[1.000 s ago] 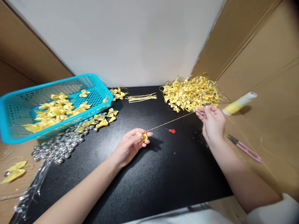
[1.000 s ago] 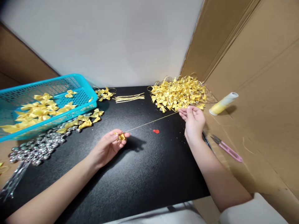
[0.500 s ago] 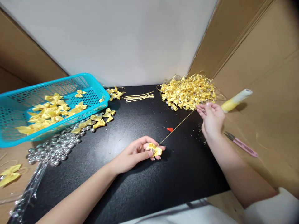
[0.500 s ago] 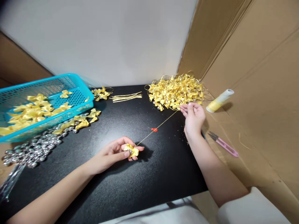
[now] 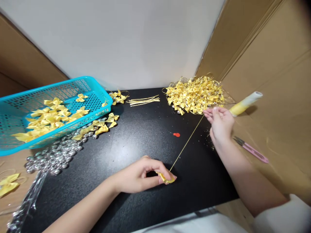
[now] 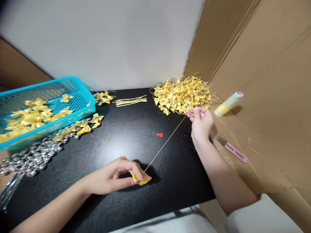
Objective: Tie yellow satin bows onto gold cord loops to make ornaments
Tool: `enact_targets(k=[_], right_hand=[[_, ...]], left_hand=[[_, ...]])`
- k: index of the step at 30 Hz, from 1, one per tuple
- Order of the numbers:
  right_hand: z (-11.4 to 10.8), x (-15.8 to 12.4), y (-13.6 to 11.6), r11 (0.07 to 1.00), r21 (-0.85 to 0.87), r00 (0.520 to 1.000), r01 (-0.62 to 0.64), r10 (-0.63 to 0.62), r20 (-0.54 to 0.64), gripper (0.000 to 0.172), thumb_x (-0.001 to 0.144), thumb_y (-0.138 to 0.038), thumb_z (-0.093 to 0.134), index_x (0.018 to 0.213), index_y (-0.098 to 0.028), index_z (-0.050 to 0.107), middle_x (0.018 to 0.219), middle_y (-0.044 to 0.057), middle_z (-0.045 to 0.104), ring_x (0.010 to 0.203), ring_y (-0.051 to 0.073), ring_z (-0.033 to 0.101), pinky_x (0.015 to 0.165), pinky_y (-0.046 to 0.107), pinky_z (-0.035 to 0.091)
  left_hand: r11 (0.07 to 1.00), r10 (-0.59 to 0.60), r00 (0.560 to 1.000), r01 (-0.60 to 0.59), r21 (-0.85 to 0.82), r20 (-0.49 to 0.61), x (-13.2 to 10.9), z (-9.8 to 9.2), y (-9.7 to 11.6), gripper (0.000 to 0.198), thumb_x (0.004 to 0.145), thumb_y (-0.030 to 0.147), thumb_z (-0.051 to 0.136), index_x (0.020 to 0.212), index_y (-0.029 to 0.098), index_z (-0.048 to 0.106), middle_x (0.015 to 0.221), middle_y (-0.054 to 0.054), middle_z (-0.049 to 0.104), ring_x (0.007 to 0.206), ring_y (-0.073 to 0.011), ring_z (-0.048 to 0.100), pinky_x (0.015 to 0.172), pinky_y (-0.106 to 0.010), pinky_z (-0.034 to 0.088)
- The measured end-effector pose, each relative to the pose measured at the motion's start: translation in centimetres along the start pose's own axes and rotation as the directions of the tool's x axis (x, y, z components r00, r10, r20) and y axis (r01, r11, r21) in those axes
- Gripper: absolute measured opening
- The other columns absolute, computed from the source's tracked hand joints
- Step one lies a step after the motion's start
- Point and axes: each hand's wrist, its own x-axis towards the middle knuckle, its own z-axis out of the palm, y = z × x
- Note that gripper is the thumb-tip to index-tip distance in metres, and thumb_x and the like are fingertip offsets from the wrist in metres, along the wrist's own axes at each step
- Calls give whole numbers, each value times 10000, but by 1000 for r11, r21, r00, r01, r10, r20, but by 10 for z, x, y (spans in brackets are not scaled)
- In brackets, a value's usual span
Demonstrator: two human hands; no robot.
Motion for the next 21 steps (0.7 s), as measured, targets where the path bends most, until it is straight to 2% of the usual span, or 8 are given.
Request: enact_targets(k=[2, 6, 9, 11, 13, 16, 18, 21], right_hand=[[-1, 1, 0, 1000, -3, 1000, -11, 11, 0, 155, 887, -196, 650, 786, -172, 534, 639, -20, 680, 586, 102, 699, 638, 221, 594], [-3, 4, -1, 1000, -9, 1000, -20, 20, -3, 175, 867, -250, 680, 796, -171, 541, 651, -8, 681, 588, 109, 701, 612, 209, 586], [-2, 4, -3, 1000, -12, 1000, -11, 12, 24, 205, 844, -290, 705, 788, -178, 543, 636, -25, 676, 587, 104, 702, 593, 195, 581], [3, 1, -8, 1000, -15, 998, -8, 9, 66, 200, 828, -283, 713, 777, -179, 550, 614, -33, 675, 578, 99, 697, 584, 188, 575], [13, -2, -14, 999, -40, 990, -8, 14, 141, 166, 820, -252, 705, 771, -177, 565, 604, -32, 683, 548, 90, 679, 540, 171, 551], [39, -7, -26, 994, -109, 954, -31, 62, 294, 92, 829, -177, 658, 771, -166, 588, 632, -16, 707, 481, 70, 631, 414, 132, 444], [62, -8, -32, 986, -155, 919, -63, 118, 377, 97, 843, -145, 634, 758, -157, 590, 669, 1, 719, 459, 55, 607, 368, 120, 378], [101, -8, -34, 971, -215, 862, -103, 195, 467, 129, 867, -119, 600, 744, -155, 585, 759, 19, 732, 492, 44, 622, 371, 113, 375]], left_hand=[[992, 15, 1000, -18, 122, 24, -1, 2, 5, 157, 917, 219, 575, 952, 147, 710, 1045, -127, 766, 966, -193, 727, 857, -292, 555], [971, 35, 997, -50, 235, 68, -2, 6, 12, 188, 928, 216, 546, 993, 164, 715, 1028, -113, 769, 949, -176, 726, 844, -265, 553], [949, 70, 993, -95, 301, 95, -2, 8, 16, 210, 933, 191, 527, 1033, 164, 709, 1020, -113, 767, 915, -169, 722, 823, -259, 556], [908, 89, 991, -120, 400, 95, -3, 10, 18, 254, 940, 160, 499, 1111, 167, 687, 1047, -104, 760, 951, -176, 708, 842, -271, 554], [827, 112, 991, -137, 545, 78, -4, 14, 18, 320, 948, 125, 455, 1199, 173, 648, 1109, -102, 743, 1040, -189, 683, 905, -296, 541], [646, 156, 987, -136, 751, 45, -3, 24, 11, 368, 959, 104, 392, 1246, 162, 615, 1240, -131, 685, 1107, -211, 656, 960, -331, 526], [528, 160, 987, -91, 844, 6, -2, 32, 5, 350, 972, 122, 374, 1218, 150, 621, 1241, -140, 669, 1028, -216, 669, 880, -324, 558], [414, 121, 990, 22, 910, -79, 0, 41, -2, 294, 987, 171, 387, 1131, 143, 641, 1030, -96, 676, 828, -187, 649, 729, -291, 562]])
